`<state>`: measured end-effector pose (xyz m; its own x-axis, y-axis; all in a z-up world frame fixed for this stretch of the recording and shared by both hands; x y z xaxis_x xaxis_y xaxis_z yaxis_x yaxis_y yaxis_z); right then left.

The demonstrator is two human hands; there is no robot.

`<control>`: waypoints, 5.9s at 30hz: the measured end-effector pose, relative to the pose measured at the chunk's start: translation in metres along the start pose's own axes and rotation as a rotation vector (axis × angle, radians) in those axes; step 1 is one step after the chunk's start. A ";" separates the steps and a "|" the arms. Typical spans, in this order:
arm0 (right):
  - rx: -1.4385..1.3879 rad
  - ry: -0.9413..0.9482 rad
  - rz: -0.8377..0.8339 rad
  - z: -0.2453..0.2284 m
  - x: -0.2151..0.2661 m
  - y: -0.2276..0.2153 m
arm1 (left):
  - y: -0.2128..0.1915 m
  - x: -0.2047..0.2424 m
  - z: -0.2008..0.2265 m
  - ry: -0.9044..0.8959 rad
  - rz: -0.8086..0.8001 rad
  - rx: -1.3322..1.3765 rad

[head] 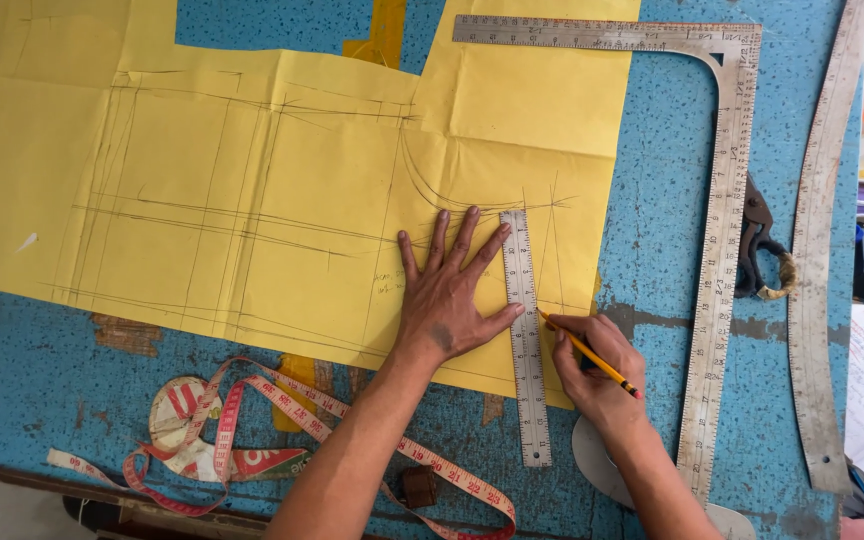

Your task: The person uses a measuring tape, ruler, and French curve to draw and refine lines on a large sheet of yellow paper. They mark measurements and trace curved lines to create a pattern, likely for a garment.

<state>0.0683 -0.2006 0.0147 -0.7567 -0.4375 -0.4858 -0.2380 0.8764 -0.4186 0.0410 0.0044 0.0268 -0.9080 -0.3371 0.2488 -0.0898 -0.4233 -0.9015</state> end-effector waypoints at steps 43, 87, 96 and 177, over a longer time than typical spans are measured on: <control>0.090 0.003 -0.151 -0.032 0.039 -0.018 | -0.003 0.064 -0.093 -0.027 0.431 0.108; 0.443 -0.177 -0.257 -0.044 0.106 -0.044 | 0.002 0.187 -0.165 -0.166 0.535 0.219; 0.631 0.126 -0.673 0.017 0.099 -0.081 | 0.076 0.204 -0.024 0.152 0.271 0.409; 0.677 -0.136 -0.154 0.036 0.039 -0.046 | 0.115 0.157 0.014 0.279 0.344 0.105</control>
<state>0.0720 -0.2649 -0.0125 -0.6520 -0.6059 -0.4558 0.1286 0.5041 -0.8541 -0.1064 -0.1090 -0.0333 -0.9546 -0.2399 -0.1764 0.2650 -0.4141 -0.8708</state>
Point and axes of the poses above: each hand's wrist, its own x-axis away from the middle knuckle, its own y-axis out of the palm, z = x × y, the point moved 4 cm from there along -x, towards the middle knuckle, and after that the axes turned 10 degrees about -y, right-handed, at the moved point
